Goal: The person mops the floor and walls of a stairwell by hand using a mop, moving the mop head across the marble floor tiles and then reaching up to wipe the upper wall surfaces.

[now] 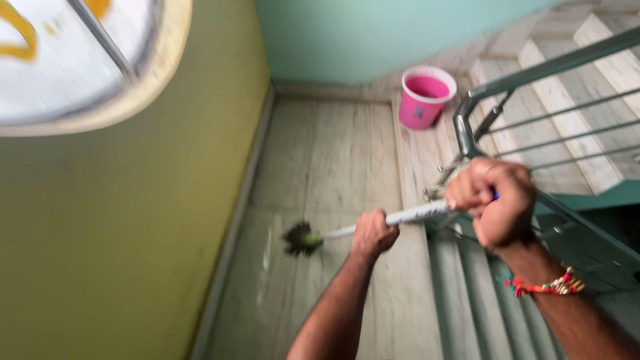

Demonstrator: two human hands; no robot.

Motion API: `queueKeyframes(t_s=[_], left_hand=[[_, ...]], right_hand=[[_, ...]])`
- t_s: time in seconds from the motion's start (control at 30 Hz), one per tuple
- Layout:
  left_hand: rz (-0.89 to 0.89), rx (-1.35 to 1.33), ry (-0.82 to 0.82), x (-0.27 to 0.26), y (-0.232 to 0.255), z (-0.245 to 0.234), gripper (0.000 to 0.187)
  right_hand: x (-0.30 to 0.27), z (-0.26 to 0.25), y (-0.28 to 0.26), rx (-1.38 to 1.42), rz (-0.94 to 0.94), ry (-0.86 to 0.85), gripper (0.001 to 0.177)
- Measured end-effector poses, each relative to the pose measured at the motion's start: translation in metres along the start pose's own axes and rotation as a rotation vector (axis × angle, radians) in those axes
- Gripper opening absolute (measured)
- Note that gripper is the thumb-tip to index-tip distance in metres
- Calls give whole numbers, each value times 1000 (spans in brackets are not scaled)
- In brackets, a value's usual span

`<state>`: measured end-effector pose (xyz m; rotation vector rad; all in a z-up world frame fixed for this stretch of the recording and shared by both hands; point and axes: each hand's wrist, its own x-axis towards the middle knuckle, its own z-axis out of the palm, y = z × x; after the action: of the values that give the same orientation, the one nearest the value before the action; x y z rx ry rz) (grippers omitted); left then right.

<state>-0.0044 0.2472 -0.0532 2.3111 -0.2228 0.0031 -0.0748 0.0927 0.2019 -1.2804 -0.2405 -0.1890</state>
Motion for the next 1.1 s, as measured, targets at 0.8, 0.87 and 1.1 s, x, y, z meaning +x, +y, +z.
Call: queueKeyframes(t_s=[0.8,0.87,1.1], left_hand=[[589,135,102,29,-55,-17,20],[523,126,78,19,-43,-55,19],[66,317,-291,0,-30,-152,20]], right_hand=[[2,57,11,-47,-24,-136,40],[0,76,11,-86,-51,-177,41],[6,121,25,-29,-36,-248,40]])
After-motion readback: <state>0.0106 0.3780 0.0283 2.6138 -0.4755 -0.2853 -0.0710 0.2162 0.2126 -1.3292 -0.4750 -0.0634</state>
